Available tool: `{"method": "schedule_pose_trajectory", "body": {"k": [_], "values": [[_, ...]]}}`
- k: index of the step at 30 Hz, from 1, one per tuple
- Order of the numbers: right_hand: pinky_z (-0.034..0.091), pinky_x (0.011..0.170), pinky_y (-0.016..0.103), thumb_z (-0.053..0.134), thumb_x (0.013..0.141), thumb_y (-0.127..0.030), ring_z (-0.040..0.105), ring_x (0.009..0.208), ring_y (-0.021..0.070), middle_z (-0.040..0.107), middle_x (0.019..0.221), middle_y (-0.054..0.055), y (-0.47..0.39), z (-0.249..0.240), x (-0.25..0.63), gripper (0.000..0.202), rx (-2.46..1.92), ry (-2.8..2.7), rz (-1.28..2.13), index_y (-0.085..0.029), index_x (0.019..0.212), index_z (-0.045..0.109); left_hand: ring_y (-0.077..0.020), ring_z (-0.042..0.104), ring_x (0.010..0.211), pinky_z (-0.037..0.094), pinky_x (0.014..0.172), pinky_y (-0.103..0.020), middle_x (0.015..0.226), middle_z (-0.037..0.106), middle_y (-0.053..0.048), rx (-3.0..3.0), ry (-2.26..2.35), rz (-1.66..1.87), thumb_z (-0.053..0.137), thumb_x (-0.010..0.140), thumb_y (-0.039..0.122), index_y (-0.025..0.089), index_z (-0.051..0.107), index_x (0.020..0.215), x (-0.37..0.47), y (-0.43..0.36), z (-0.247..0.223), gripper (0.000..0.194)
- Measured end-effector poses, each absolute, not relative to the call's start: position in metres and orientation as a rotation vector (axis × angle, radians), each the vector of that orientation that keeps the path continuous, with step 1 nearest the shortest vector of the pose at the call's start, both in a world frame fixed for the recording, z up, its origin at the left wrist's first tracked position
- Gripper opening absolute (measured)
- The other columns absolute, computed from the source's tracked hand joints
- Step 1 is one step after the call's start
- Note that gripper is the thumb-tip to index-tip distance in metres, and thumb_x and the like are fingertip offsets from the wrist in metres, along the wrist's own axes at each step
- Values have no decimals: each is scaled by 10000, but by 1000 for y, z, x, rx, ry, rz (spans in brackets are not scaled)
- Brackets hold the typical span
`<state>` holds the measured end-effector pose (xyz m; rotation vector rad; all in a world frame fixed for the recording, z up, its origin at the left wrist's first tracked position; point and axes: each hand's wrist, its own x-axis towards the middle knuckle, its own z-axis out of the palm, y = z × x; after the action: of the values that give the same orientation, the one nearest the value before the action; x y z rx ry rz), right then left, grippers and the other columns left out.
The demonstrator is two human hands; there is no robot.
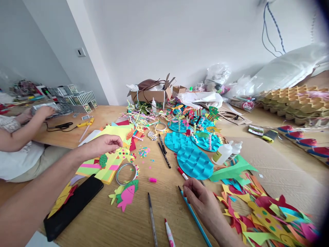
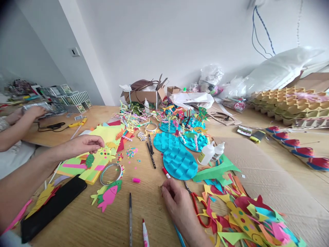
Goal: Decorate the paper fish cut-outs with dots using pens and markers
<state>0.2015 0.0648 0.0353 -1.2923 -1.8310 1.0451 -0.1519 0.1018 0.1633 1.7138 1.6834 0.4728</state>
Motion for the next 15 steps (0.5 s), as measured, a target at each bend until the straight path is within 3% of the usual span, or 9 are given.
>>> {"method": "schedule_pose_trajectory", "body": {"k": [4, 10, 15], "values": [[363, 522, 282, 424, 833, -394, 504, 556, 183, 527, 602, 9, 64, 35, 200, 230, -1309, -1882, 1032, -222, 695, 493, -142, 590, 676, 501, 629, -293, 784, 603, 9, 1741, 1713, 316, 630, 913, 323, 143, 616, 845, -165, 102, 153, 193], [372, 505, 279, 462, 808, -397, 507, 526, 184, 540, 563, 6, 66, 33, 201, 223, -1282, -1900, 991, -229, 667, 501, -209, 625, 907, 535, 780, -385, 1063, 624, -54, 1732, 1812, 254, 609, 931, 323, 156, 623, 1043, -184, 109, 153, 201], [369, 483, 272, 463, 818, -377, 505, 496, 177, 542, 541, 0, 66, 27, 201, 221, -1255, -1902, 940, -232, 657, 504, -223, 627, 932, 543, 782, -394, 1116, 613, -64, 1590, 1895, 301, 606, 934, 332, 159, 607, 1113, -207, 116, 148, 249]]}}
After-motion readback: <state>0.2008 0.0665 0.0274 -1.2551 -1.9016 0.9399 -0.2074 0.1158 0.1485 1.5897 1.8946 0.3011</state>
